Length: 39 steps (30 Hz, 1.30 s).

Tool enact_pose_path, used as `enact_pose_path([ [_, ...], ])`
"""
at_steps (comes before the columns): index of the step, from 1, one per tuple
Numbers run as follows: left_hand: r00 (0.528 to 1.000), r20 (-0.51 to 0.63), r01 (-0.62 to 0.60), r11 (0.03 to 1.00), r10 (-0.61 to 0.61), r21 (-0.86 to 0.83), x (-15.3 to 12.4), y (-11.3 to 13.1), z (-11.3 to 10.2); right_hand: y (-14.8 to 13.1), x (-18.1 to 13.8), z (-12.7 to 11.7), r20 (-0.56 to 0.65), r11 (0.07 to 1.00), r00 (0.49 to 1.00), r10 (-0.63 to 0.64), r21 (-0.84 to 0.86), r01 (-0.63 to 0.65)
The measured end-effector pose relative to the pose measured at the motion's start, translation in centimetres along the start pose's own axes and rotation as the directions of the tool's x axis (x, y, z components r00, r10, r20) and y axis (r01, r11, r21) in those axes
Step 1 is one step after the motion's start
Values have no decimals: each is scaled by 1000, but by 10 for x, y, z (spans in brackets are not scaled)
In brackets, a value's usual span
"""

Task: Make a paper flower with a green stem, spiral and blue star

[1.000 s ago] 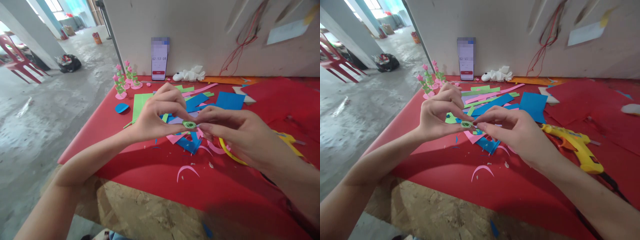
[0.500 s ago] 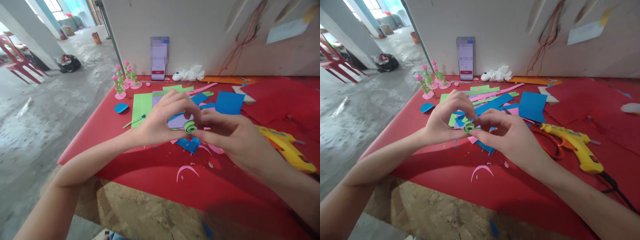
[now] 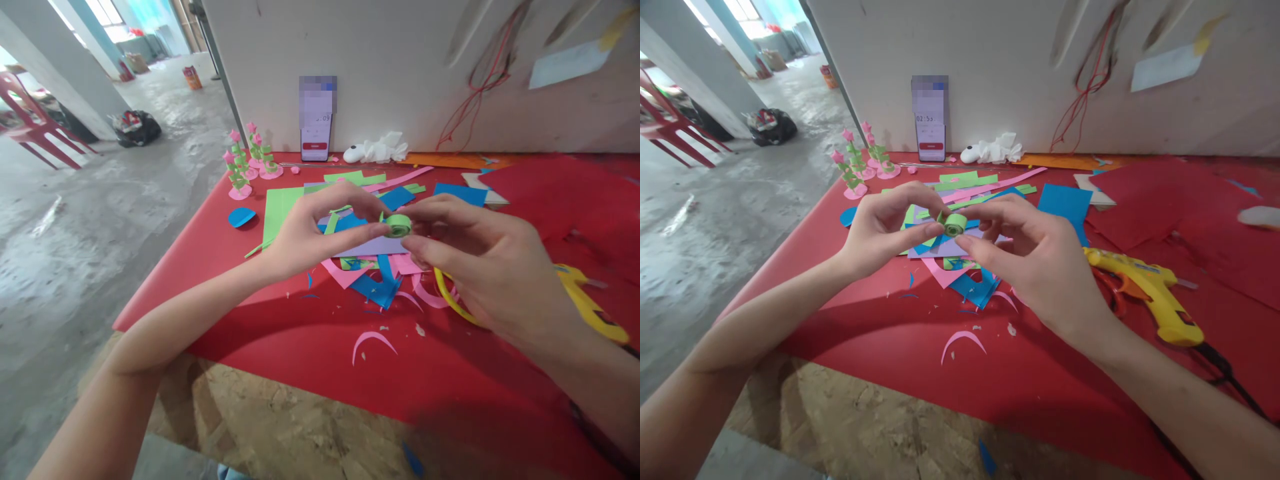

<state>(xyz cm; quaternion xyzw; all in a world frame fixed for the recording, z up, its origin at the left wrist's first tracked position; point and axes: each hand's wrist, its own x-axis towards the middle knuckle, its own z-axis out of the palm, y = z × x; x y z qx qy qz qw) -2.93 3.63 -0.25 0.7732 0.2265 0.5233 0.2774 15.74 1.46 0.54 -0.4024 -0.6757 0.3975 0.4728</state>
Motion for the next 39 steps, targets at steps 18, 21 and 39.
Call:
enact_pose_path([
  [18,999,-46,22,997,-25,-73,1,0,0,-1,-2,1,-23,996,996,-85,37,86],
  [21,998,-37,51,996,-54,-71,1,-1,0,-1,-1,0,-5,996,998,-62,66,63],
  [39,976,-50,190,937,-214,-293,-1,3,6,-7,-6,6,-119,931,952,-283,-274,243],
])
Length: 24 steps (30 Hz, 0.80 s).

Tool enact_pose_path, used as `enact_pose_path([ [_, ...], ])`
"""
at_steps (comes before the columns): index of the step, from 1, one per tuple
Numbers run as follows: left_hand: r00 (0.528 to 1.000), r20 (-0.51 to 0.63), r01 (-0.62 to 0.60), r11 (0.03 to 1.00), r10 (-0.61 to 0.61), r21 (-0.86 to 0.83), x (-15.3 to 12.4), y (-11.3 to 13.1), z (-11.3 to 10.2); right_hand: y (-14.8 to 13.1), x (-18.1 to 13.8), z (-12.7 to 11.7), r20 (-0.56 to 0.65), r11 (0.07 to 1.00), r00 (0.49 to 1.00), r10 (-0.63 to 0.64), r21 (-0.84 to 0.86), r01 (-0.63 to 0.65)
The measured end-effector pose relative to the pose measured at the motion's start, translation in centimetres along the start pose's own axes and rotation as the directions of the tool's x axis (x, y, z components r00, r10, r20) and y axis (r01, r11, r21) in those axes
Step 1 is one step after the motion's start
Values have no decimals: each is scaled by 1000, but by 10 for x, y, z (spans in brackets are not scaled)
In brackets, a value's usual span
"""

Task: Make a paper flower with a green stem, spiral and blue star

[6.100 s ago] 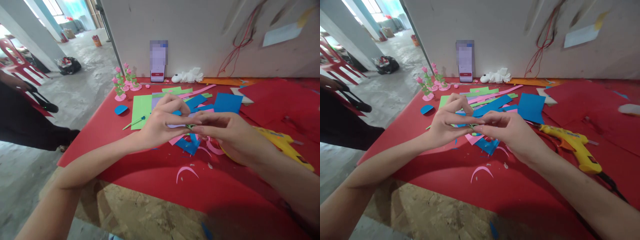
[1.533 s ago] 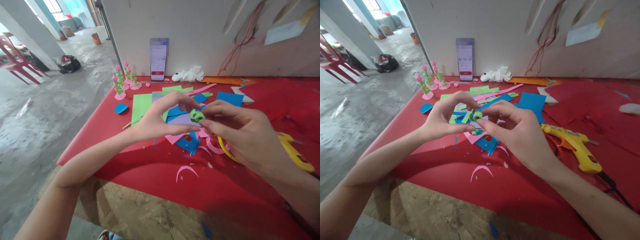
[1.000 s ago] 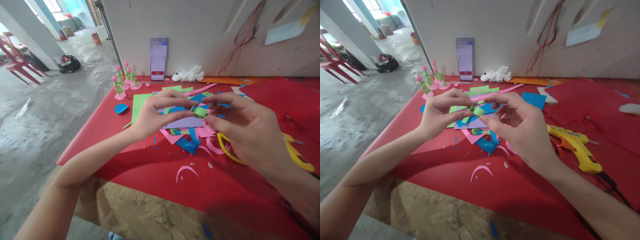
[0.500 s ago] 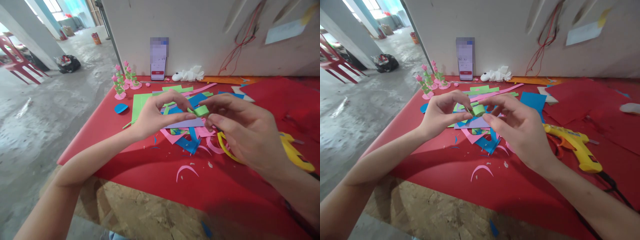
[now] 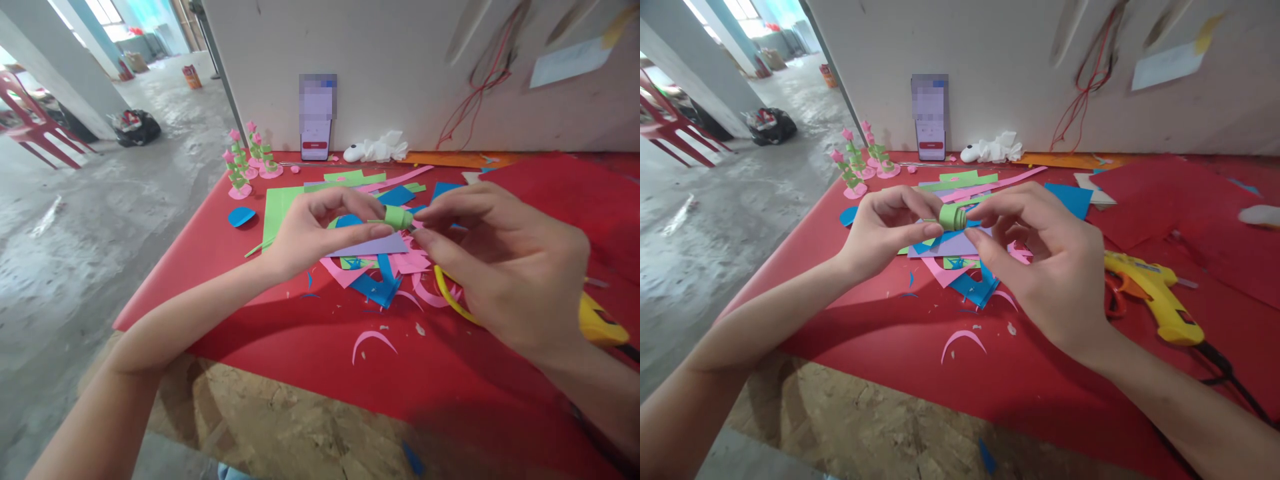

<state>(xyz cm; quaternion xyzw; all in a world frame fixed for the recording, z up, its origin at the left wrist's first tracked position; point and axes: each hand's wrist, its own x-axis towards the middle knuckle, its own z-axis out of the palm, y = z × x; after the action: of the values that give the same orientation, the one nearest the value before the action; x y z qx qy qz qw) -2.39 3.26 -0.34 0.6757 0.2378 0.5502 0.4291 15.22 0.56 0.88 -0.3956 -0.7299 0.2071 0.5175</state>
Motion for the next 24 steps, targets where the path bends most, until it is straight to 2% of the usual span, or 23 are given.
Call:
enact_pose_path([
  [5,999,-3,34,997,-35,-65,0,0,1,0,0,1,-61,999,998,-1,41,3],
  [10,998,-37,48,999,-48,-12,0,-2,0,0,1,0,-49,998,999,22,58,-19],
  [14,997,10,77,996,-77,-39,-1,-4,0,-1,1,-2,-19,1000,1000,6,-8,-7],
  [18,997,6,72,990,-71,-120,0,-4,-1,-2,3,-9,-73,999,997,-16,-52,12],
  [21,995,-48,77,992,-82,-101,2,-3,-3,-3,10,-16,-150,996,986,71,-51,-79],
  [24,992,-100,73,996,-78,-57,5,-4,-5,-3,19,-22,-231,970,943,239,4,-245],
])
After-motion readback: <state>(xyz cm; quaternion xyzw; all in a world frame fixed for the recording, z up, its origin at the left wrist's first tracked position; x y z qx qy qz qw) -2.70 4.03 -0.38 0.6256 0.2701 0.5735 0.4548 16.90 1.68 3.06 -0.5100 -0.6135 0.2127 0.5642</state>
